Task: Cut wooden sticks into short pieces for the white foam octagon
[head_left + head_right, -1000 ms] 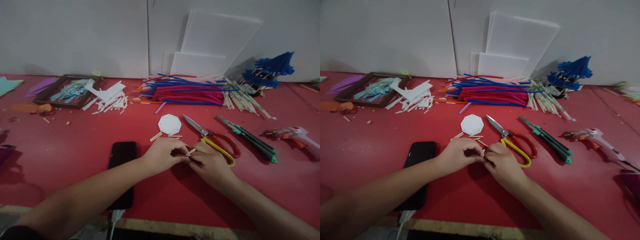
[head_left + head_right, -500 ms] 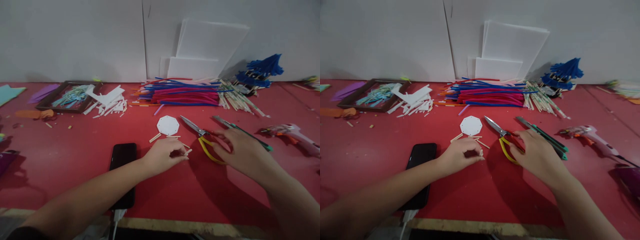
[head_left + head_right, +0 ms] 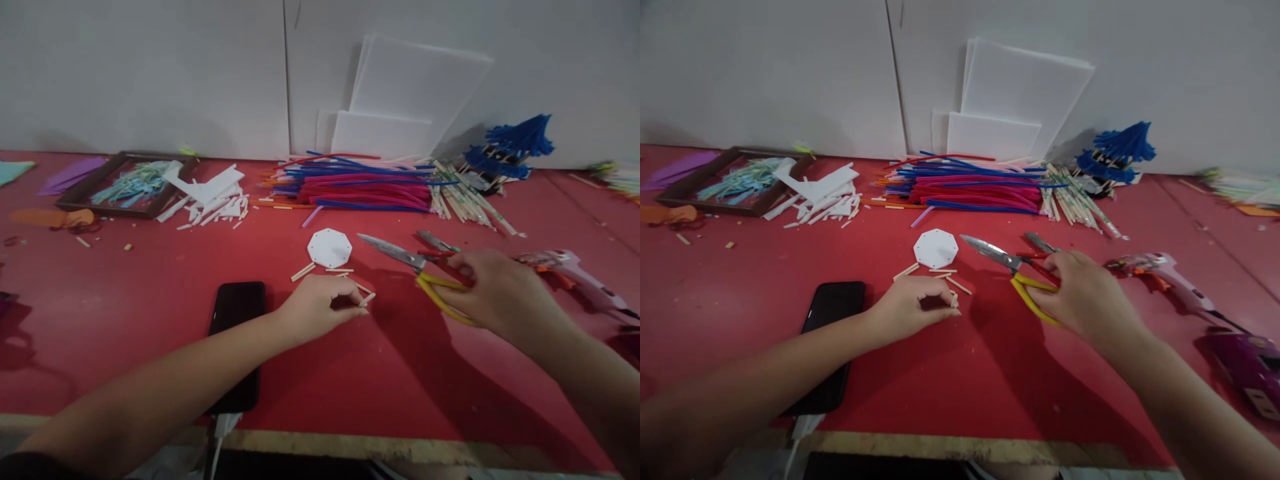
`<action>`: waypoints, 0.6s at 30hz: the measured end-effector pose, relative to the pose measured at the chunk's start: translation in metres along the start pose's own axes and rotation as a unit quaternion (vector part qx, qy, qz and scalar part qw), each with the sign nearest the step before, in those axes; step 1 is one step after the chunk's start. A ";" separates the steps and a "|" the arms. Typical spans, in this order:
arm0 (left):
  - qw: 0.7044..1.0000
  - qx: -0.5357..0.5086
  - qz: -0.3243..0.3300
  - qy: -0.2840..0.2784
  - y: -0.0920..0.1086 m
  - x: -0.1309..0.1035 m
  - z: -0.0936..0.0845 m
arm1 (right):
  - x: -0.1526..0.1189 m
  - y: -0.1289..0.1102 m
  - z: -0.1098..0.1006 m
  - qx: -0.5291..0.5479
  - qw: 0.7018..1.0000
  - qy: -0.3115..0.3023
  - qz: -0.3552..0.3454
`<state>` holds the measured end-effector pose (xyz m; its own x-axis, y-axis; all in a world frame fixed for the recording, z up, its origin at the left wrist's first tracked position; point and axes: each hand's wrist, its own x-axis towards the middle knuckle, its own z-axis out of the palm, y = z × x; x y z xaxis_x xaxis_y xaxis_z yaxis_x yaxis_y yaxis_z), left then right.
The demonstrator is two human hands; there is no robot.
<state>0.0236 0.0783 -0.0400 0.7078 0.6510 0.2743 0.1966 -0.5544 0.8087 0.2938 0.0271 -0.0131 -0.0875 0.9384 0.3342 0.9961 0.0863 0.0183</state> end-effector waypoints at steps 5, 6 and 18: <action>0.999 -0.029 -0.011 -0.014 -0.003 0.000 0.003 | -0.028 0.010 -0.018 0.014 0.992 0.087 -0.090; 0.999 -0.040 -0.015 -0.012 -0.003 0.000 0.004 | -0.032 0.011 -0.022 0.007 0.992 0.087 -0.094; 1.000 -0.021 -0.016 -0.006 -0.001 0.001 0.001 | -0.043 0.007 -0.016 0.028 0.988 -0.011 -0.154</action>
<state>0.0248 0.0790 -0.0416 0.7095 0.6616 0.2427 0.1902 -0.5114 0.8380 0.3049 -0.0179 -0.0120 -0.3878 0.8717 0.2997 0.9197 0.3874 0.0634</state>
